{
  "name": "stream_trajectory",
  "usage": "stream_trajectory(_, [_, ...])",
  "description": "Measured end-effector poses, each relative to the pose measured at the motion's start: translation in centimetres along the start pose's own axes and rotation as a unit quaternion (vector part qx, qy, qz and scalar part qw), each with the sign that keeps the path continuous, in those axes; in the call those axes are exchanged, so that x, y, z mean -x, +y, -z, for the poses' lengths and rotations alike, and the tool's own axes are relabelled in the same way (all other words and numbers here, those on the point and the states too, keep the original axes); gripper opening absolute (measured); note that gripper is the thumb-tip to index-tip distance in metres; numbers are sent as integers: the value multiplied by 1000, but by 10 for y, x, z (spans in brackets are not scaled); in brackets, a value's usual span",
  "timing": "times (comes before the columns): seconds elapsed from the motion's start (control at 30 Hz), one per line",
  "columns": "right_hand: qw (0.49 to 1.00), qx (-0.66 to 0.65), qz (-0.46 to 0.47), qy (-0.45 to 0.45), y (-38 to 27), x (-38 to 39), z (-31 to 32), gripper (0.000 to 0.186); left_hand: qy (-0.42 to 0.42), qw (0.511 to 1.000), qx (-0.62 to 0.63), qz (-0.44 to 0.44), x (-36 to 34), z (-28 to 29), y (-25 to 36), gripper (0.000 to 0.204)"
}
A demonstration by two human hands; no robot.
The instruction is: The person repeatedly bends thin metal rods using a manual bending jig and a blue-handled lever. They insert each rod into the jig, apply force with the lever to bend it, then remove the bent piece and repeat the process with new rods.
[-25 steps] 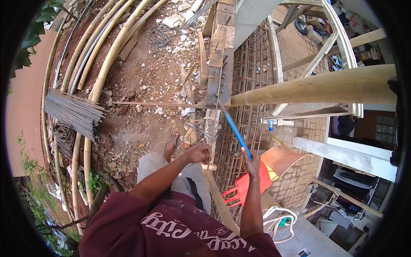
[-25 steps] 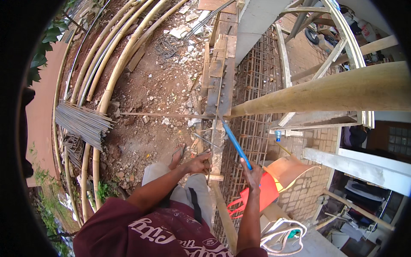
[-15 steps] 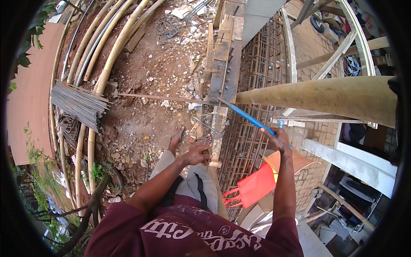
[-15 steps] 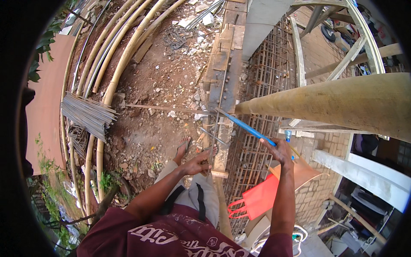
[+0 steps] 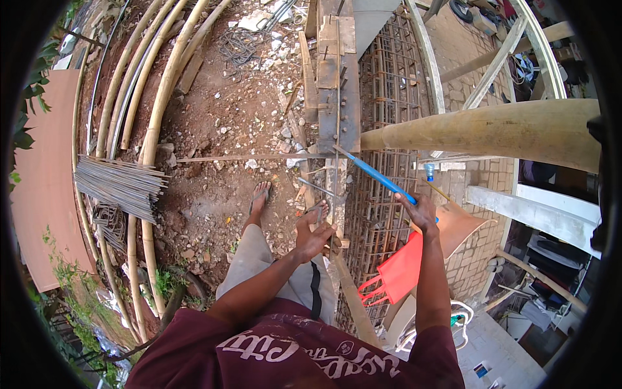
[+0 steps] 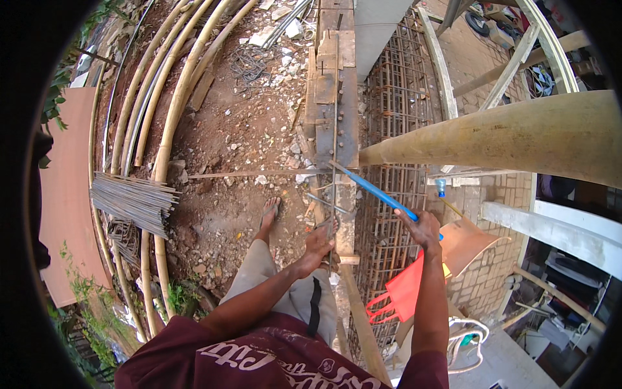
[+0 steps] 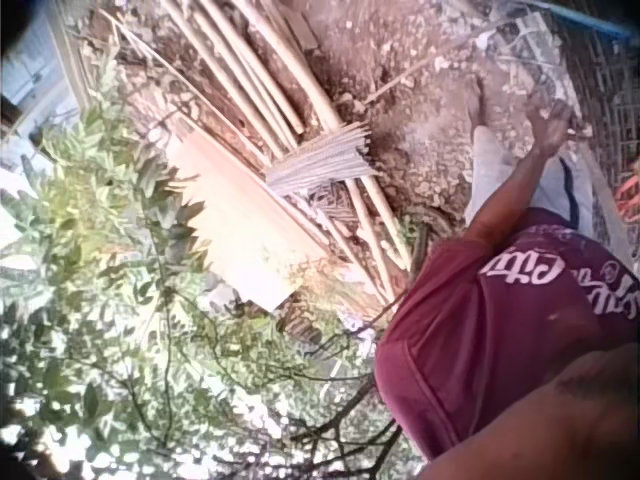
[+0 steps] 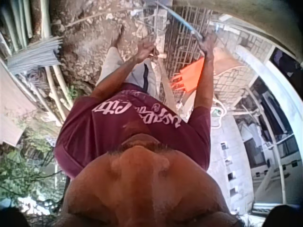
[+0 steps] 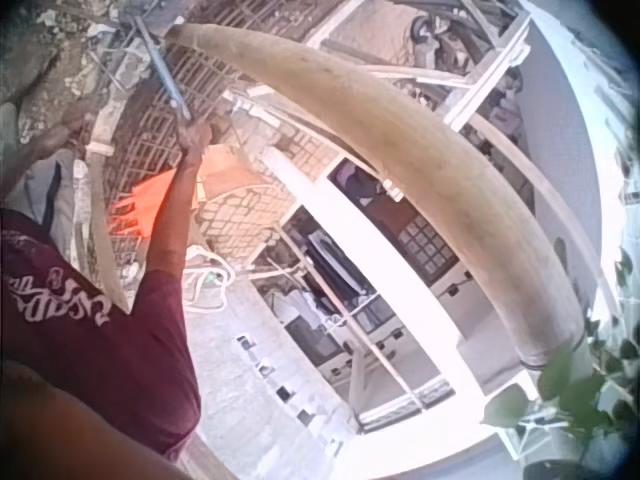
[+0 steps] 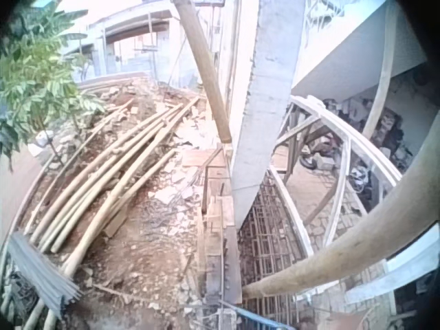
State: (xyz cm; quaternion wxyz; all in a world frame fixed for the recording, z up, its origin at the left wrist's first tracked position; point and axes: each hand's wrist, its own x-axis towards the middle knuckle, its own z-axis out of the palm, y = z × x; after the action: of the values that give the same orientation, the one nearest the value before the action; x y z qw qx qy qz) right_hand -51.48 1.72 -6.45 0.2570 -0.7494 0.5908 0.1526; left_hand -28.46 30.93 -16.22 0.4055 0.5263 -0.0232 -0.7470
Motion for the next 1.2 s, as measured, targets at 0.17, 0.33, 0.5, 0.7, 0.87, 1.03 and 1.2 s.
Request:
stream_trajectory(0.17, [998, -5, -7, 67, -16, 33, -8, 74, -41, 999, 7, 20, 18, 8, 6, 50])
stream_trajectory(0.33, [931, -189, -296, 101, -202, 126, -122, 68, 39, 911, -395, -111, 60, 147, 156, 60])
stream_trajectory(0.5, [805, -500, -295, 122, -260, 160, -225, 65, 116, 785, -594, -129, 66, 227, 251, 60])
stream_trajectory(0.7, [818, -544, -40, -184, -172, 158, -222, 49, 308, 774, -492, -252, 65, 212, 183, 48])
stream_trajectory(0.87, [715, -671, -141, -133, -214, 154, -241, 37, 286, 811, -455, -232, 43, 226, 208, 39])
stream_trajectory(1.03, [647, -741, -170, -57, -305, 152, -262, 39, 256, 793, -486, -263, 20, 240, 270, 31])
stream_trajectory(1.2, [661, -724, -197, -8, -333, 148, -295, 44, 226, 800, -516, -205, 12, 258, 289, 33])
